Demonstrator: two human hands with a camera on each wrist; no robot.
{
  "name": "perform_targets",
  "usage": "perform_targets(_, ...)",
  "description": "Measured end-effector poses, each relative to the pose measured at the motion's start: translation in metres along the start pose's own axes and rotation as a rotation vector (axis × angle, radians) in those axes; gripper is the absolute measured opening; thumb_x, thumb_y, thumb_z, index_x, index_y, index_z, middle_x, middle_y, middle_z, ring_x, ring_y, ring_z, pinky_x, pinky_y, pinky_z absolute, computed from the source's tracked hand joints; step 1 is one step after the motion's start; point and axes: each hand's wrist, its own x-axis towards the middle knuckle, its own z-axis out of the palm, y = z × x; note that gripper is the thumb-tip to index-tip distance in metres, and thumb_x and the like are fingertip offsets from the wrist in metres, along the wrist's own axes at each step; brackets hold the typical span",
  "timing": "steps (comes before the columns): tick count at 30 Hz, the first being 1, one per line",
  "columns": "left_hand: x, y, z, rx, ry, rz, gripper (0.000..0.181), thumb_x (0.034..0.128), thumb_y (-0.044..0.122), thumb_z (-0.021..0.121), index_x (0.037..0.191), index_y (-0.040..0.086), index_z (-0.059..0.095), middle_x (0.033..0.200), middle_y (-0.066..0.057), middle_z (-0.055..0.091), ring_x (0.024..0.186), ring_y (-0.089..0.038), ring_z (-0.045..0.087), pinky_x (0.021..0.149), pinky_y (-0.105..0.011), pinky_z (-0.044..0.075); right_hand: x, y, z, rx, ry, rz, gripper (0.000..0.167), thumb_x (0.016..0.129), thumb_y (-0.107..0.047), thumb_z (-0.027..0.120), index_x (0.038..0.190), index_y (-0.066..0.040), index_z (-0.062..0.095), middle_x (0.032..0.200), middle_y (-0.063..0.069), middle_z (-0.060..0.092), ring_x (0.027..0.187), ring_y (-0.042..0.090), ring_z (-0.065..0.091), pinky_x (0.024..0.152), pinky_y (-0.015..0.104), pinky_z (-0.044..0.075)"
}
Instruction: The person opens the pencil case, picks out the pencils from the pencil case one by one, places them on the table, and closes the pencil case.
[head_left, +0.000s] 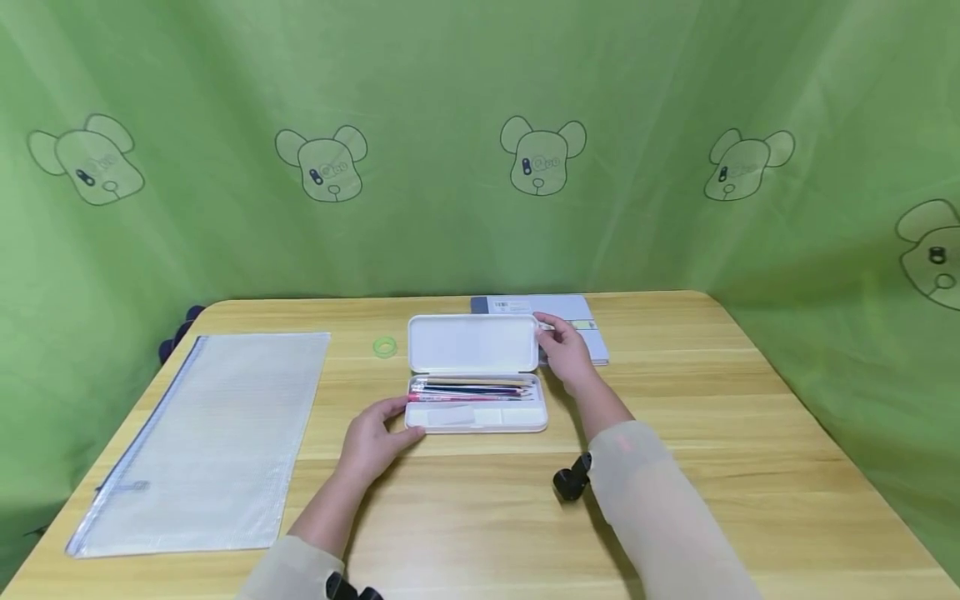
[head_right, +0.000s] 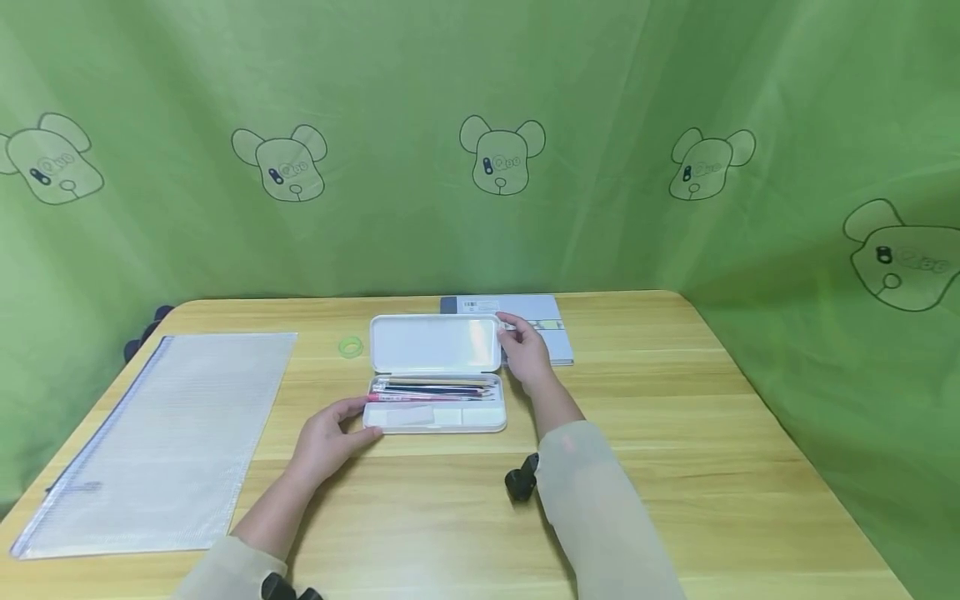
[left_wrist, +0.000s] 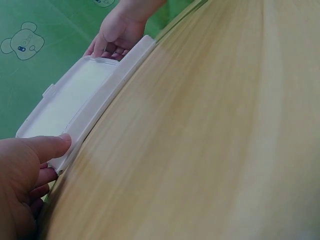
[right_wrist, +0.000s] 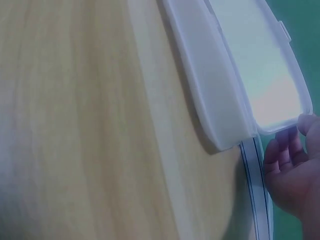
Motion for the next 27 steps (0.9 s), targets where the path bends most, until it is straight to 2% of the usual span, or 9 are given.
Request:
perform_targets(10,0.0,0.0,0.0,0.006,0.0,0.005,0.055,0.0795,0.021,0.081,0.127,0.0,0.062,0.127,-0.017,0.066,0.128,-0.035,0.055,0.114,-0.049,0.04,-0.003,-0.001,-0.002,-0.007,0.015,-0.005,0.04,0.1,-0.017,0.054,0.139,-0.017,0.055,0.107,0.004,0.056,0.092,0.014,0.052,0.075,0.021,0.05)
perform_targets(18,-0.001,0.001,0.0,0.015,0.004,0.008,0.054,0.0794,0.021,0.08,0.126,0.0,0.063,0.127,-0.017,0.066,0.128,-0.035,0.055,0.114,-0.049,0.04,-0.008,-0.003,-0.006,0.011,0.002,-0.038,0.039,0.099,-0.017,0.056,0.138,-0.014,0.055,0.104,0.002,0.058,0.091,0.015,0.056,0.083,0.028,0.056)
perform_targets(22,-0.002,0.002,-0.001,0.016,0.0,0.009,0.055,0.0795,0.021,0.08,0.127,0.0,0.062,0.127,-0.017,0.066,0.128,-0.035,0.055,0.114,-0.049,0.04,-0.012,-0.005,-0.011,-0.015,0.02,-0.087,0.039,0.099,-0.017,0.057,0.138,-0.012,0.055,0.106,0.003,0.058,0.092,0.011,0.053,0.081,0.02,0.052)
perform_targets(27,-0.002,0.002,-0.001,0.015,-0.001,0.008,0.055,0.0791,0.021,0.081,0.126,-0.001,0.062,0.127,-0.018,0.066,0.127,-0.036,0.056,0.114,-0.049,0.04,-0.021,-0.007,-0.018,-0.016,0.052,-0.15,0.037,0.097,-0.014,0.06,0.132,-0.004,0.057,0.105,0.003,0.059,0.091,0.006,0.052,0.077,0.012,0.047)
